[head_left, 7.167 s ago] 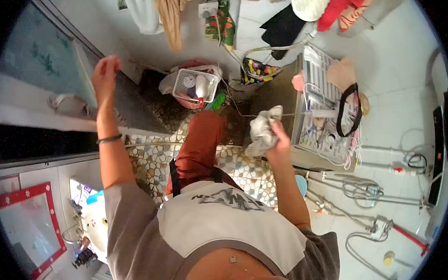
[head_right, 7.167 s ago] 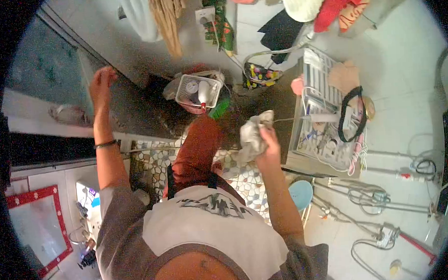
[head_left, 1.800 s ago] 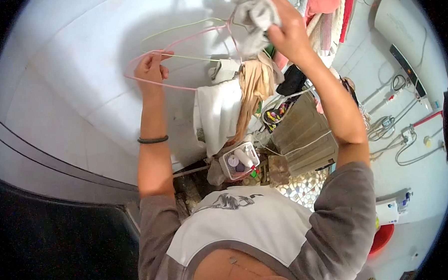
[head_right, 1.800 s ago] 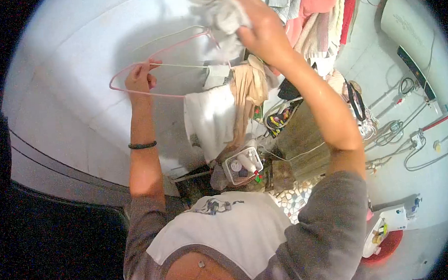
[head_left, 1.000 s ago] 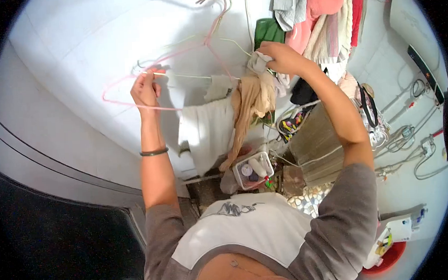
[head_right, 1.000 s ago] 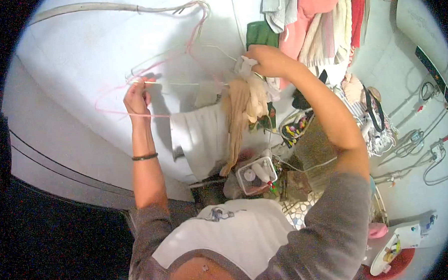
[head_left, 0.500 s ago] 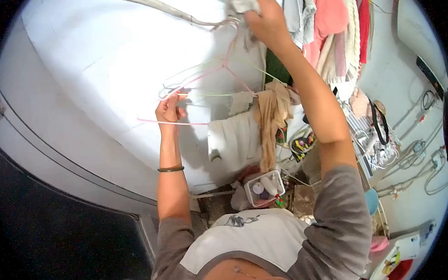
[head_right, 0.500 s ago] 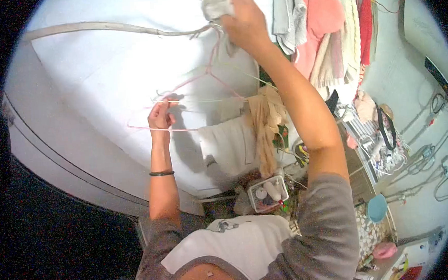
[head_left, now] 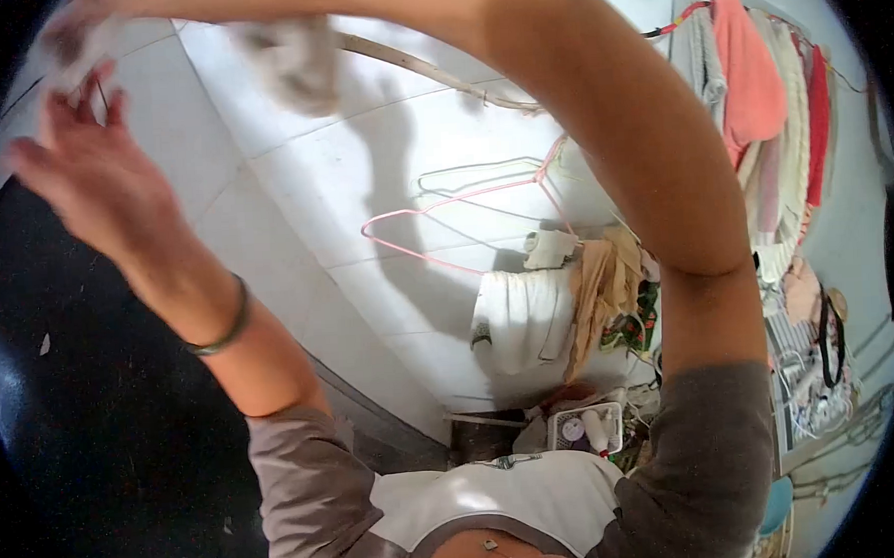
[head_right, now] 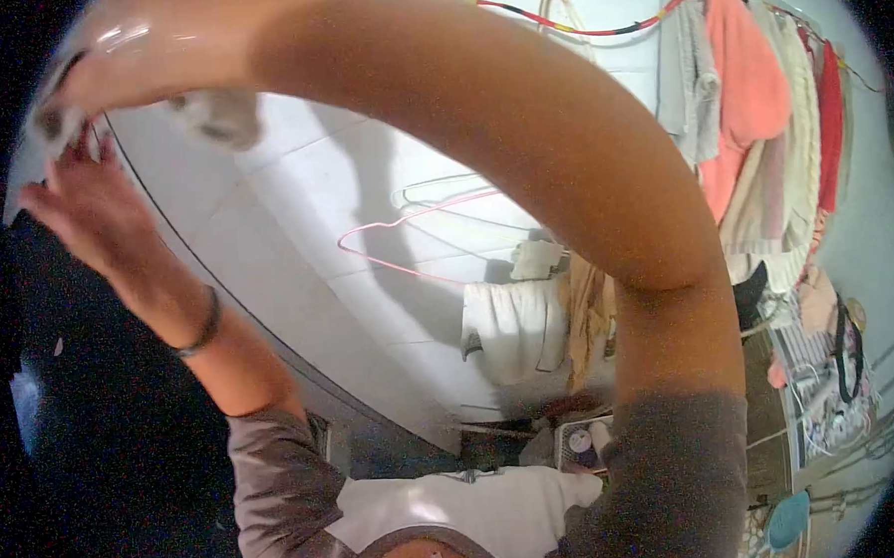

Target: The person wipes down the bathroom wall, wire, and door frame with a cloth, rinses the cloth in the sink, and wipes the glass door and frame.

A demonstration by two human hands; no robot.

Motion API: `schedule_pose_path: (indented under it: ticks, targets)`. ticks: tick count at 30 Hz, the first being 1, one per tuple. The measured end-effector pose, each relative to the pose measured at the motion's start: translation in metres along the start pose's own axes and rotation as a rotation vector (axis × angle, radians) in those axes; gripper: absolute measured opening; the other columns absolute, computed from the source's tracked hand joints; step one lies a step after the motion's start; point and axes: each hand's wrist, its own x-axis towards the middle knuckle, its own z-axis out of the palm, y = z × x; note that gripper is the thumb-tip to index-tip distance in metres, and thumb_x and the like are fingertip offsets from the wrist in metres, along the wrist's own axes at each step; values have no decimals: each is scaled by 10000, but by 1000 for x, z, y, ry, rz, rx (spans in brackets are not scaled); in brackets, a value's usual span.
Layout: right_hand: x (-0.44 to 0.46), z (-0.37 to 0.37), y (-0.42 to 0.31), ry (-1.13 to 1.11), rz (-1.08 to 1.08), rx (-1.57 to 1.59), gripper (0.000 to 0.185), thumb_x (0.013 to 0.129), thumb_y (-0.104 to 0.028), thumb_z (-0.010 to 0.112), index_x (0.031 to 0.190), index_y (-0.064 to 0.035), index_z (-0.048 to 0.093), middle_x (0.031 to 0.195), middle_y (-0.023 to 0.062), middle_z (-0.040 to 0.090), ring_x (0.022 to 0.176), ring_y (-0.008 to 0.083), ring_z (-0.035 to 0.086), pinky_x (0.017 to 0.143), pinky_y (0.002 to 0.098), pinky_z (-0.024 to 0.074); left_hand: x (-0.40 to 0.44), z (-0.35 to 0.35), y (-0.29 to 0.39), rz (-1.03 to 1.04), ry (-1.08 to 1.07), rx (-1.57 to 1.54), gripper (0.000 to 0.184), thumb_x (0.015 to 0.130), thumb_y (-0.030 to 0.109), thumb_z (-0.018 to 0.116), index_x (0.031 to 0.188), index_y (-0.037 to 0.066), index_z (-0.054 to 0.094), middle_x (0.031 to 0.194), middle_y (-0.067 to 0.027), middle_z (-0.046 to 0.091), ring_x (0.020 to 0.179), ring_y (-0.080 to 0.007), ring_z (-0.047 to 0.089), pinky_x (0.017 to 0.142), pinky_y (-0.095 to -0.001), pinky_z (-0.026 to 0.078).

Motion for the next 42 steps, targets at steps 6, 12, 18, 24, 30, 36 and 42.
schedule_pose_path:
  ticks: [6,12,18,24,30,36,42]
  targets:
    - [32,60,-21,169,43,-133,201,905,-137,594,1045,-39,700,992,168,711,779,283,674,680,359,564,52,11,72,59,-68,463,824,981,690,148,1104,27,621,1069,-139,589,1092,-254,526,1098,-606,309]
    - [-16,37,-31,51,110,216,214,969,-101,521,1013,-18,713,993,160,713,615,195,600,574,283,532,67,5,72,237,-1,654,658,1012,563,211,838,68,610,734,-96,559,762,-223,526,843,-527,411]
    - [-119,87,16,70,264,-366,158,835,-42,595,974,-14,665,948,117,647,841,264,587,730,348,489,104,-25,38,350,-99,817,608,1013,554,240,768,94,553,674,-70,499,676,-201,484,717,-452,406]
    - [-234,68,38,19,240,-567,241,712,-37,698,947,-29,646,946,64,613,905,245,586,776,371,501,135,-62,17,460,-164,932,577,1014,546,268,698,120,496,615,-44,438,589,-179,442,592,-377,401]
    - [-254,40,34,-23,248,-574,305,754,-27,684,1059,-21,670,989,88,618,972,247,591,827,378,500,104,-43,28,380,-107,738,610,1007,590,283,666,121,473,583,-33,404,538,-164,420,514,-322,400]
    - [-237,5,21,490,501,30,215,993,-121,512,897,-4,666,842,86,660,734,192,587,686,306,473,65,-21,43,165,-144,227,801,943,782,265,819,35,526,635,-54,445,573,-159,423,565,-307,411]
    - [-294,-52,48,441,1255,69,354,1004,-306,548,1046,24,669,865,91,686,787,131,591,731,267,474,-32,0,9,-8,-322,166,795,1000,667,288,1266,-23,582,1072,-128,662,903,-187,623,806,-322,508]
